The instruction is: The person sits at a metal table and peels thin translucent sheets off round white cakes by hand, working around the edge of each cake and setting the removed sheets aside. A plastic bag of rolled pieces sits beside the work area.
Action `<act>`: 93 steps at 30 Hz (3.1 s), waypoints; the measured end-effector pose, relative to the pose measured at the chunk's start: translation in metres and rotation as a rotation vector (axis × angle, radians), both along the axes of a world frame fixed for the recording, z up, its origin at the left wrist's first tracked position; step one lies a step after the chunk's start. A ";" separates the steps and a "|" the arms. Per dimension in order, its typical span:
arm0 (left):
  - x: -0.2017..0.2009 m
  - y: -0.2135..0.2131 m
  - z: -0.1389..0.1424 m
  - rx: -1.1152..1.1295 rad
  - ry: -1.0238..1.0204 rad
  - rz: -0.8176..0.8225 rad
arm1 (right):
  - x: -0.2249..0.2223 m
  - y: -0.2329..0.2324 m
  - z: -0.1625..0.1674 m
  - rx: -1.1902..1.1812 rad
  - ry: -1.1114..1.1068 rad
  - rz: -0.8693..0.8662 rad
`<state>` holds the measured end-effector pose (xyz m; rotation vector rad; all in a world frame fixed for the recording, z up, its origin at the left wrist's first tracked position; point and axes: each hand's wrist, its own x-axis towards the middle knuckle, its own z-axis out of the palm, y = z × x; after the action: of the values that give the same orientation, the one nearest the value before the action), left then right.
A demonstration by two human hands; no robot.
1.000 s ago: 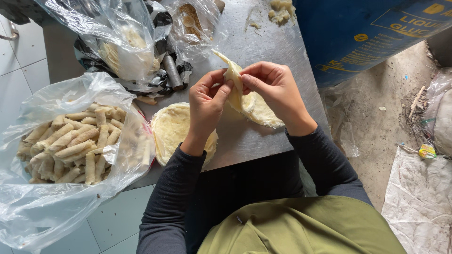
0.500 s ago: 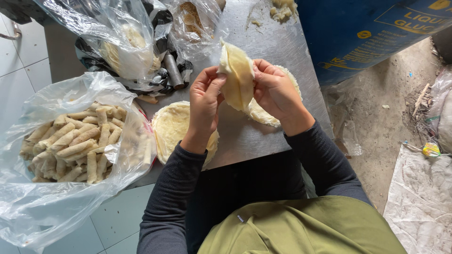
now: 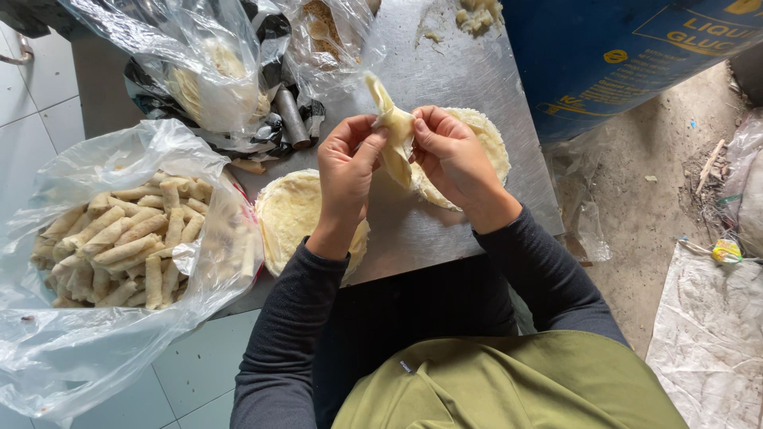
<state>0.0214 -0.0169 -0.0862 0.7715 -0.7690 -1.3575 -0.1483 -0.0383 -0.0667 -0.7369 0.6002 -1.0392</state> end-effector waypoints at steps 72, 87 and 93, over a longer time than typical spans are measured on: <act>0.003 -0.008 -0.024 -0.181 0.221 -0.034 | -0.007 -0.018 0.019 -0.214 0.093 -0.304; 0.014 0.004 0.013 -0.247 -0.417 -0.015 | -0.005 0.007 0.028 -0.810 0.681 -0.331; 0.011 0.007 0.010 -0.394 -0.357 -0.017 | -0.021 0.001 0.038 -0.671 0.625 -0.126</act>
<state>0.0327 -0.0103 -0.0764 0.6975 -1.2830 -1.0453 -0.1688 -0.0372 -0.0288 -1.6662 0.8435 -1.1347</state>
